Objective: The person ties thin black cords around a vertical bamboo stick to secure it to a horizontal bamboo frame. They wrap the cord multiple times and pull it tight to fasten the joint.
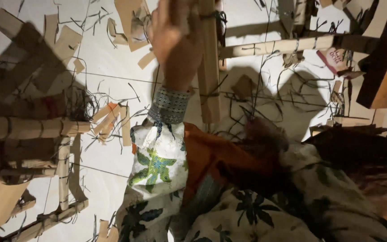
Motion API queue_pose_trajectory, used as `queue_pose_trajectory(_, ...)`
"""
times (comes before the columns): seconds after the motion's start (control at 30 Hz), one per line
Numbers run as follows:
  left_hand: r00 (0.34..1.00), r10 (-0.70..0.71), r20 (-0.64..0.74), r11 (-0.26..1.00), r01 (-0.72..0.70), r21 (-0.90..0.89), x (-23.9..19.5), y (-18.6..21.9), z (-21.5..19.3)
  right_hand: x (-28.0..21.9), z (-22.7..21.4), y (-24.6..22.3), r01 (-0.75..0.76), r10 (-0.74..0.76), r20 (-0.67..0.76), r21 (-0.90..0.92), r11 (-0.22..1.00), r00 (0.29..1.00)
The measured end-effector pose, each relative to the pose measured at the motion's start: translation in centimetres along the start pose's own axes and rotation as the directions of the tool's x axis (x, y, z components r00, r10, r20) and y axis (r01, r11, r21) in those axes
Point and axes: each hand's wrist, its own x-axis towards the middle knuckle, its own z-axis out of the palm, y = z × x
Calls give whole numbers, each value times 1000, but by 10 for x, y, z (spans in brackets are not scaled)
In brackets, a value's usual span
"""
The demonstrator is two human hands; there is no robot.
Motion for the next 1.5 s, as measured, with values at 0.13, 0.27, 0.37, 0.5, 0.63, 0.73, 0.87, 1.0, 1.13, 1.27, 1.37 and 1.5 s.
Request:
queue_pose_trajectory(0.13, 950, -101, 295, 937, -9, 349, 14, 3, 11, 106, 60, 87, 451, -467, -289, -123, 884, 836)
queue_pose_trajectory(0.27, 762, 137, 632, 625, -562, 542, 26, -10, 42, -39, -76, 51, 121, -127, 23, 165, 979, 992)
queue_pose_trajectory(0.37, 703, -10, 712, 716, -492, 496, 26, -1, 54, -91, -104, 57, 133, -154, 65, 248, 960, 986)
queue_pose_trajectory(0.5, 787, 17, 617, 871, -314, 377, 8, -7, 60, -131, -137, 46, 111, -131, 102, 183, 977, 986)
queue_pose_trajectory(0.63, 818, 97, 567, 456, -543, 706, 8, -20, 70, -131, -147, 40, 144, -159, 51, 228, 963, 986)
queue_pose_trajectory(0.73, 814, 215, 540, 523, -563, 640, 17, -14, 57, -117, -139, 50, 357, -316, -176, 310, 881, 932)
queue_pose_trajectory(0.87, 807, 475, 352, 838, -536, 98, 32, -6, 34, -107, -141, 53, 589, -454, -393, 364, 722, 800)
queue_pose_trajectory(1.0, 889, 123, 440, 992, -97, -82, 47, 3, 8, -90, -148, 51, 740, -605, -442, 508, 440, 663)
queue_pose_trajectory(1.13, 875, 303, 378, 930, -186, -316, 59, 19, -13, -82, -160, 44, 311, -370, -274, 949, 43, 888)
queue_pose_trajectory(1.27, 881, 212, 423, 911, -21, -412, 58, 23, -9, -105, -185, 30, 426, -242, -415, 440, 791, 877)
queue_pose_trajectory(1.37, 859, 243, 451, 871, 12, -491, 58, 30, -7, -106, -183, 38, 578, -350, -546, 326, 748, 761)
queue_pose_trajectory(1.5, 821, 30, 570, 900, 227, -373, 56, 13, 10, -80, -168, 35, 513, -255, -679, 208, 833, 688)
